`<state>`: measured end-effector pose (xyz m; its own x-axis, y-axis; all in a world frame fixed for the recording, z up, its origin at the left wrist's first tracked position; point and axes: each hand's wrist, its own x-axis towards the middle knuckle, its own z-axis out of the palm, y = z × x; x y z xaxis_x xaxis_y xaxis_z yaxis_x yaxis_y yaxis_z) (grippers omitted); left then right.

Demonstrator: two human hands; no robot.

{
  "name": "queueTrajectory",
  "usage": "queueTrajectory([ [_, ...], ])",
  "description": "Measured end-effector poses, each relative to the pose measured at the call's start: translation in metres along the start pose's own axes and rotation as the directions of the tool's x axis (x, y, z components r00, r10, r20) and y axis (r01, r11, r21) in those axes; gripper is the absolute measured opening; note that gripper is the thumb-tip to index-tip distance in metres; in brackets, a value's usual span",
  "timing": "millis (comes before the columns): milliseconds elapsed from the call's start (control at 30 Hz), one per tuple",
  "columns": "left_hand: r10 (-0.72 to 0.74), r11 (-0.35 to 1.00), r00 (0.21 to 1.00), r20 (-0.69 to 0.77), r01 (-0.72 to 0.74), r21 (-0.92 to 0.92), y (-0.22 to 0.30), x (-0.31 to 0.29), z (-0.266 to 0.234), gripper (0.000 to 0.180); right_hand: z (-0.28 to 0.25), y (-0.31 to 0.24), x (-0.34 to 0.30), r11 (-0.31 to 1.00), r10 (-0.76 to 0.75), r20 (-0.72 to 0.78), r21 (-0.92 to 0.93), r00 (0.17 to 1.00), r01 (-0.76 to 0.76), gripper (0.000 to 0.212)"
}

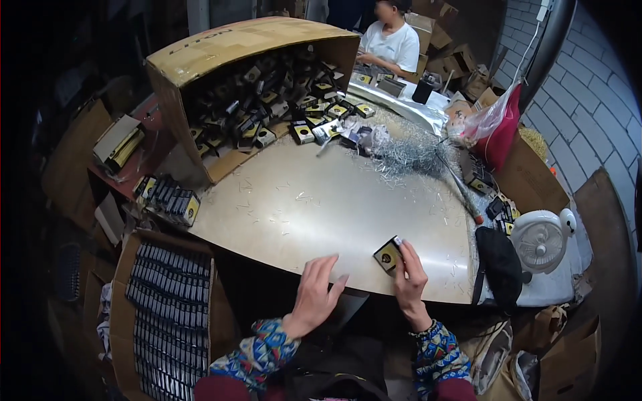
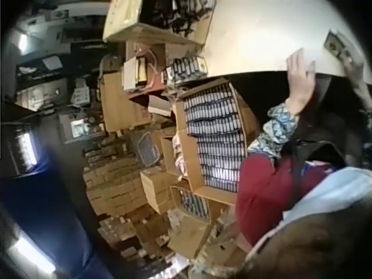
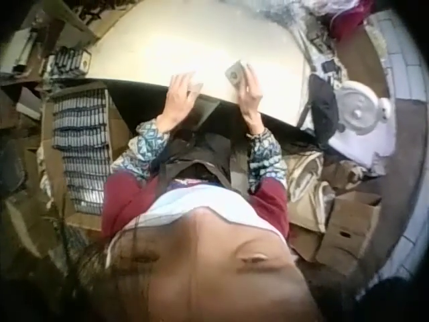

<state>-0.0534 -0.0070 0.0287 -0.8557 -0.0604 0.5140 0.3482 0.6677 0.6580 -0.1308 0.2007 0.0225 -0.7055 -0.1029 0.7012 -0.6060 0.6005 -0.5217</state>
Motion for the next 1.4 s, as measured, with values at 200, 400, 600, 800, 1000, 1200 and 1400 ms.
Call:
queueTrajectory([
  [200,-0.039,0.995,0.998,-0.056,0.034,-0.09,-0.022,0.046,0.007,0.034,0.036,-0.049,0.004,0.826,0.307,0.333,0.372,0.891,-0.424,0.029],
  [400,-0.088,0.418,0.971,-0.224,0.24,0.876,-0.15,0.068,-0.142,0.024,0.008,-0.011,0.004,0.961,0.152,0.241,0.192,0.958,-0.201,0.029],
  [600,0.131,0.696,0.989,-0.073,-0.039,0.717,-0.135,0.114,-0.118,0.049,-0.017,0.054,0.054,0.998,0.001,0.253,-0.055,0.967,0.014,0.032],
  [800,-0.027,0.949,0.965,0.261,-0.057,0.311,-0.131,0.251,0.06,0.055,-0.063,0.189,0.126,0.728,0.125,0.329,-0.671,0.936,0.139,0.046],
  [1000,-0.57,0.817,0.821,-0.026,0.563,-0.123,-0.141,0.357,0.189,0.078,-0.085,0.265,0.14,0.573,0.294,0.252,-0.819,0.922,0.041,0.044],
  [1200,-0.039,0.999,0.999,0.033,0.04,-0.036,-0.14,0.371,0.22,0.025,-0.078,0.243,0.146,0.779,0.294,0.316,-0.627,0.902,-0.034,0.028],
  [1400,0.156,0.987,0.974,0.163,-0.158,-0.003,-0.129,0.311,0.129,0.021,-0.098,0.146,0.141,0.926,0.291,0.584,-0.37,0.758,-0.071,0.028],
])
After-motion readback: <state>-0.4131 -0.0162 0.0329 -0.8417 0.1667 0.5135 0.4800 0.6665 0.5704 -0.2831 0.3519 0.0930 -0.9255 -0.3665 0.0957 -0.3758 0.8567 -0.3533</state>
